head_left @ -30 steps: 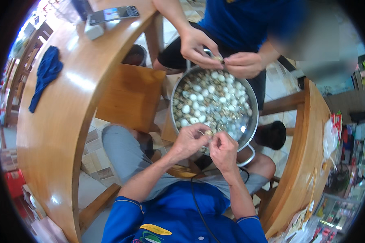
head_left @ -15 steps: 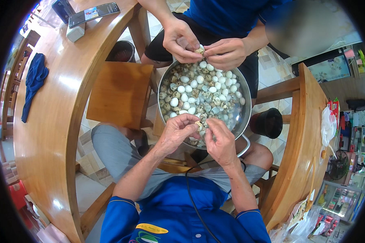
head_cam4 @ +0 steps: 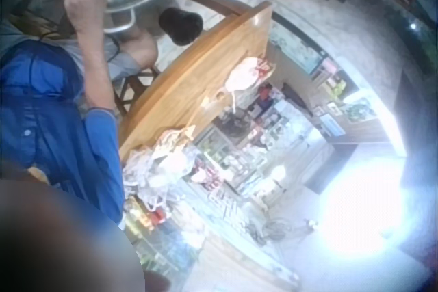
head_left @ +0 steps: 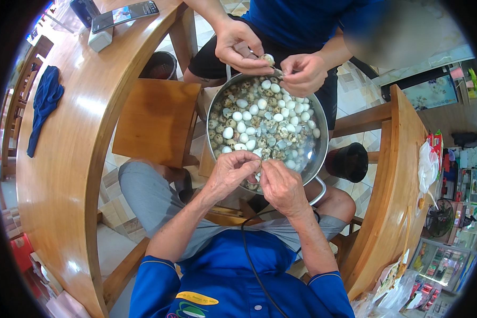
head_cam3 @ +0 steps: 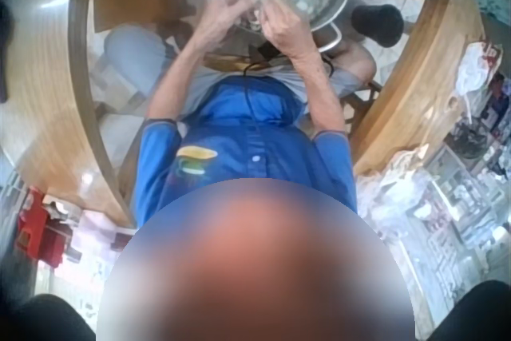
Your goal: The person peels small boiled eggs by hand, removing the shells and placing the peeled eggs into a metal pot. A second person sits across the table and also peels eggs into the same pot.
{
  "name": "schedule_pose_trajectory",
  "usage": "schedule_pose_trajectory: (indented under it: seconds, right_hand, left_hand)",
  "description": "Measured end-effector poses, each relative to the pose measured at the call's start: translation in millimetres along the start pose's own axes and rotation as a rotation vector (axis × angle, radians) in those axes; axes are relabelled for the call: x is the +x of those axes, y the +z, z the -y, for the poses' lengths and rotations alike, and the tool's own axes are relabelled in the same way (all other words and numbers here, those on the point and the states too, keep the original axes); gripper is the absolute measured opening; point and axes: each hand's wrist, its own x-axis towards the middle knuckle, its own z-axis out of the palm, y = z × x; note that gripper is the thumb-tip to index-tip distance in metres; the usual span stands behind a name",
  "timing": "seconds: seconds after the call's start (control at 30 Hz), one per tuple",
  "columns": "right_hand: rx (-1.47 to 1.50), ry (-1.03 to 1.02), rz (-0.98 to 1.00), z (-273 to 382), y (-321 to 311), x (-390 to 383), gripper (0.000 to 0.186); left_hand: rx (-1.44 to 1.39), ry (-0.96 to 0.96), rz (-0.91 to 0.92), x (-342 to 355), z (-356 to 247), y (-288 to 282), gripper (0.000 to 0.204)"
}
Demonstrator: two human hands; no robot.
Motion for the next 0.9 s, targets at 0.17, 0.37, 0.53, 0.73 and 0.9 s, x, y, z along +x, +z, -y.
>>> schedule_pose_trajectory:
  seconds: [0.17, 0.37, 0.53, 0.73, 0.9]
  right_hand:
    - [0.041, 0.057, 0.011, 1, 1, -1, 0.013]
    - [0.195, 0.106, -0.051, -1, 2, 0, 0.015]
    - [0.250, 0.146, -0.057, -2, 4, -2, 0.014]
    - [0.207, 0.211, -0.069, -13, 2, -5, 0.012]
    - [0.337, 0.315, -0.039, -9, -1, -8, 0.014]
  left_hand:
    - [0.006, 0.006, 0.022, 0, 1, -1, 0.020]
    - [-0.081, -0.026, 0.045, 0, 4, -2, 0.020]
    - [-0.093, -0.044, 0.039, 1, 3, -1, 0.017]
    - [-0.233, -0.109, 0.091, -4, -2, -2, 0.020]
    - [-0.277, -0.157, 0.005, -4, 0, -3, 0.022]
